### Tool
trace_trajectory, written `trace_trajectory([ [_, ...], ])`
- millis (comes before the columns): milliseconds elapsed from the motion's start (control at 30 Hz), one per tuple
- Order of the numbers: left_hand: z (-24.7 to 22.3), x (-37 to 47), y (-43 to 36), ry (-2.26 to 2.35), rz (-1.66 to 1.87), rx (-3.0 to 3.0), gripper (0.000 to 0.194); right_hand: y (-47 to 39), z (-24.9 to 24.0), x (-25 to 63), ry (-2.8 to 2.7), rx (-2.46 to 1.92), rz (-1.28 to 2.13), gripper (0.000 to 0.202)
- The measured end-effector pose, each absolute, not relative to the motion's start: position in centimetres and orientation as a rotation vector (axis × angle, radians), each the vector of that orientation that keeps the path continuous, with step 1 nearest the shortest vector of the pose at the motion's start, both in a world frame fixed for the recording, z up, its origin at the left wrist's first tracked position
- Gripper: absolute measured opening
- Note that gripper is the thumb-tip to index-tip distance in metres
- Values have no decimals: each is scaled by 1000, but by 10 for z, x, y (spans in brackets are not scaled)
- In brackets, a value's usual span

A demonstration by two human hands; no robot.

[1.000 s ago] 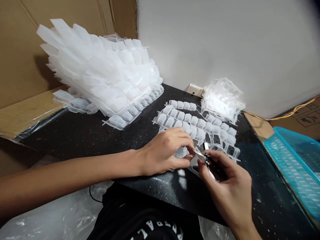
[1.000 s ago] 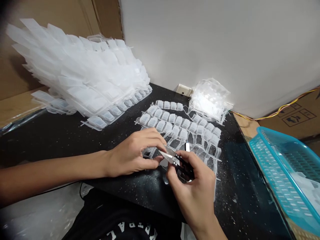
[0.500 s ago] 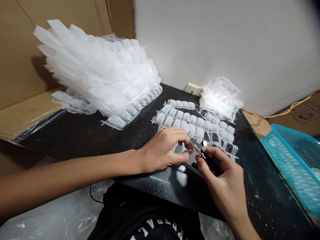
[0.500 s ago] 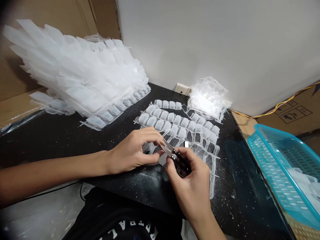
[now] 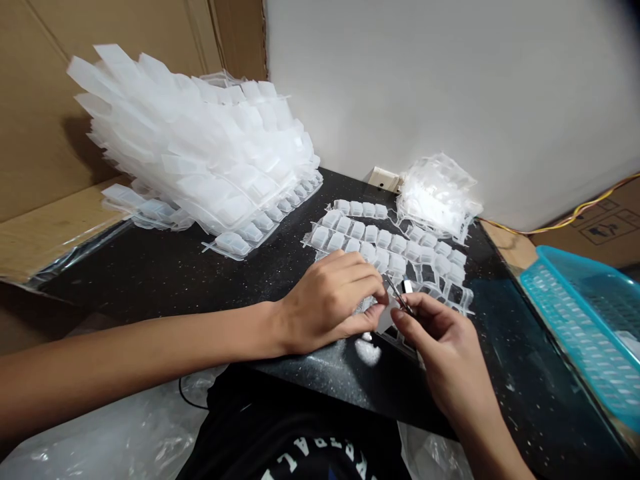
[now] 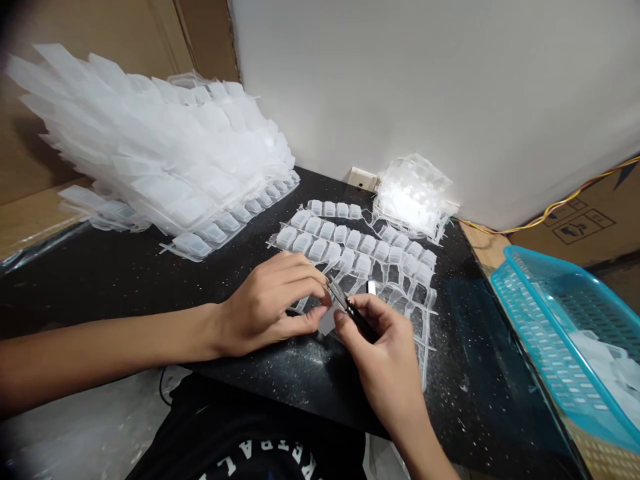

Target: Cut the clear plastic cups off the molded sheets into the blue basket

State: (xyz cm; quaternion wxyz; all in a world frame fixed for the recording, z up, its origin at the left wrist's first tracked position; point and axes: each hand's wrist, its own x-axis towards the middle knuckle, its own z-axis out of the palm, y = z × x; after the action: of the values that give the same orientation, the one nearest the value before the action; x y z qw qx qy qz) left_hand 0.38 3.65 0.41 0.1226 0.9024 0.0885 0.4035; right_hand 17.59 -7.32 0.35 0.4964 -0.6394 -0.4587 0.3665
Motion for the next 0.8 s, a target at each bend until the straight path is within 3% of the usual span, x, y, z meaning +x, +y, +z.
trace_trajectory([
  [133, 3, 4, 35, 286, 1253, 2732, 10, -72, 7, 172, -1128, -1582, 833, 21],
  [300, 3, 6, 37, 456, 1064, 2390, 3, -71, 7, 172, -1122, -1597, 753, 17],
  [533, 11, 8, 37, 573, 852, 1946, 3, -71, 4, 171, -1102, -1541, 914, 38],
  [800, 15, 7, 37, 630, 684, 1728, 12, -72, 2, 165, -1157, -1507, 853, 31],
])
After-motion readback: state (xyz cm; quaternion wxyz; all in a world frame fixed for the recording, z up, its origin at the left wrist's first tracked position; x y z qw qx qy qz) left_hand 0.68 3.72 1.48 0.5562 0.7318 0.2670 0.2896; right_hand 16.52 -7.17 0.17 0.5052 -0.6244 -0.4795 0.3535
